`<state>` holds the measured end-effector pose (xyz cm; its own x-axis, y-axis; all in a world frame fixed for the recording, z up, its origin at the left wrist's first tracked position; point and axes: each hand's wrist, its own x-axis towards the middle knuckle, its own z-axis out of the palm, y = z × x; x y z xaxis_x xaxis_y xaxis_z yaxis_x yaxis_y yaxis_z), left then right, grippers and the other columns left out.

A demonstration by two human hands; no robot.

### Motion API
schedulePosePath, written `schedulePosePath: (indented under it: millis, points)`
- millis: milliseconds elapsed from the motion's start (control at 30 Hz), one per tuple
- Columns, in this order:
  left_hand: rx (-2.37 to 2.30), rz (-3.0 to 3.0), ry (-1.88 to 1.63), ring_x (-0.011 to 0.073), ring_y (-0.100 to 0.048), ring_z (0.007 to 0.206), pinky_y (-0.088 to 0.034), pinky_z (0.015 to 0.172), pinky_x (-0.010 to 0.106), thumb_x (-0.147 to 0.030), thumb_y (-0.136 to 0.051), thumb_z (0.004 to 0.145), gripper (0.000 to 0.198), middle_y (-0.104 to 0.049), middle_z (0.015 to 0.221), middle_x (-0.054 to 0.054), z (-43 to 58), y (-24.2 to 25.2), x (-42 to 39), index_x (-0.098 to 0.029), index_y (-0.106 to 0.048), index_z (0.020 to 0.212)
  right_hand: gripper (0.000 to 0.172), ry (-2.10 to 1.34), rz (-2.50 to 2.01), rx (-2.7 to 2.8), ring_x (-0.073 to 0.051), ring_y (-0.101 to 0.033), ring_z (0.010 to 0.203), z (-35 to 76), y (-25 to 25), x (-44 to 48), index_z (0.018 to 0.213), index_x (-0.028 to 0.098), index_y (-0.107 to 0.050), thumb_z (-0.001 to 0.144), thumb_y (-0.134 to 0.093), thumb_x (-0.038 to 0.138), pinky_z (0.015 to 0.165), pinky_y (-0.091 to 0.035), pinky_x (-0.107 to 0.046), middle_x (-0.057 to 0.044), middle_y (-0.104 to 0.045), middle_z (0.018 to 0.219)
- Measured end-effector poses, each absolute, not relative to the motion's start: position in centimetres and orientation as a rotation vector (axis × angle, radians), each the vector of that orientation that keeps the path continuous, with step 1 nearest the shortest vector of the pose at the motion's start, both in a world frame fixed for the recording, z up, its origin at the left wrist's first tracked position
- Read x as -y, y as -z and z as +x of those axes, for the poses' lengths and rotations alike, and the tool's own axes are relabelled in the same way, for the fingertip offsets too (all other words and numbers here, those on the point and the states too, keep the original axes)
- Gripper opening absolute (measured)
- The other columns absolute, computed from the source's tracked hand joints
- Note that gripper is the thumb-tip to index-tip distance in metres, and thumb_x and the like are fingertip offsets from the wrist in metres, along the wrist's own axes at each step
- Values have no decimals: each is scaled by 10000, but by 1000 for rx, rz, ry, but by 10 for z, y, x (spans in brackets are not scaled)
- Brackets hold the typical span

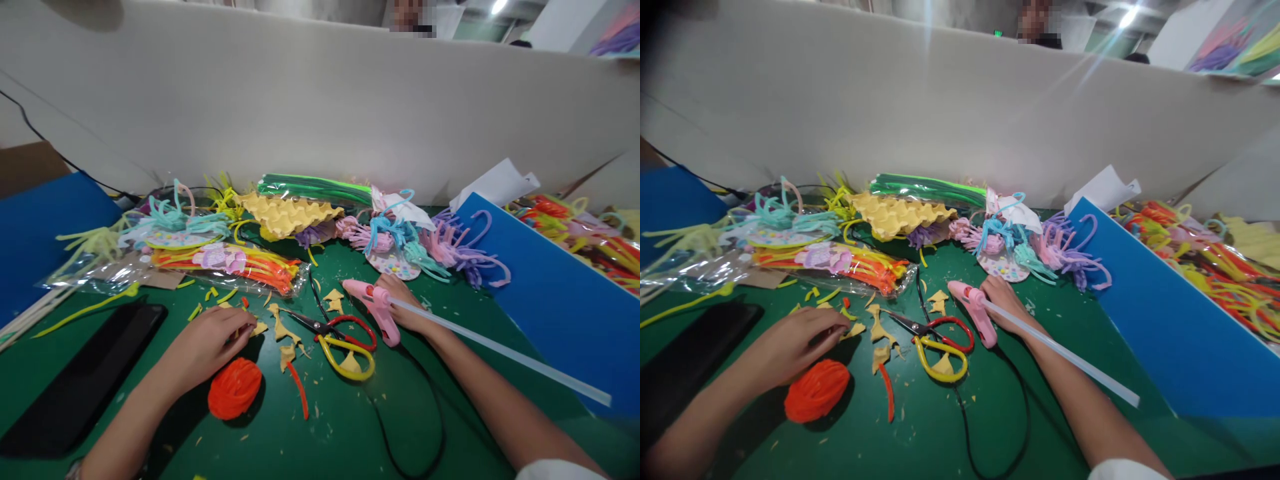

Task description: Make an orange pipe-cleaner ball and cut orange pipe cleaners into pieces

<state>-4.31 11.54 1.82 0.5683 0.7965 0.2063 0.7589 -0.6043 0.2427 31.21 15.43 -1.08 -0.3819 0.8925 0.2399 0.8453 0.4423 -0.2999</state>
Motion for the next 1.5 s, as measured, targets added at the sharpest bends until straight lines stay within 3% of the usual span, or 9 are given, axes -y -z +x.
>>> schedulePosePath:
  millis: [133,567,833,1200,1500]
  points:
    - [-1337,2675,-458,155,-590,682,-419,637,242,-321,-307,853,307,-664,767,22,-44,-18,-114,-214,-590,800,62,-184,-1489,2326,-187,-434,747,312,11,-154,782,181,-478,753,-430,208,684,-365,-314,-66,-503,793]
    - [-1354,2667,-451,156,-594,680,-420,632,242,-291,-309,846,289,-665,765,21,-44,-19,-115,-213,-580,784,115,-209,-1465,2331,-174,-418,669,312,11,-155,626,199,-459,739,-438,191,631,-371,-308,-46,-502,708]
    - [-1384,2653,-428,154,-587,665,-422,629,248,-295,-299,842,302,-657,744,21,-44,-23,-114,-207,-581,778,29,-226,-1462,2301,-172,-483,733,313,9,-150,729,188,-497,745,-474,196,675,-403,-295,-47,-526,774]
    - [-1379,2638,-407,144,-588,622,-410,590,235,-259,-306,820,285,-654,702,18,-45,-29,-114,-194,-576,757,192,-163,-1505,2286,-141,-404,604,308,7,-142,559,197,-399,735,-441,133,571,-372,-258,-2,-435,630]
    - [-1386,2600,-374,141,-569,596,-400,558,226,-270,-275,825,314,-628,672,27,-45,-31,-114,-180,-565,745,143,-208,-1408,2280,-155,-456,657,309,5,-136,646,194,-452,785,-419,195,606,-407,-281,-23,-480,709]
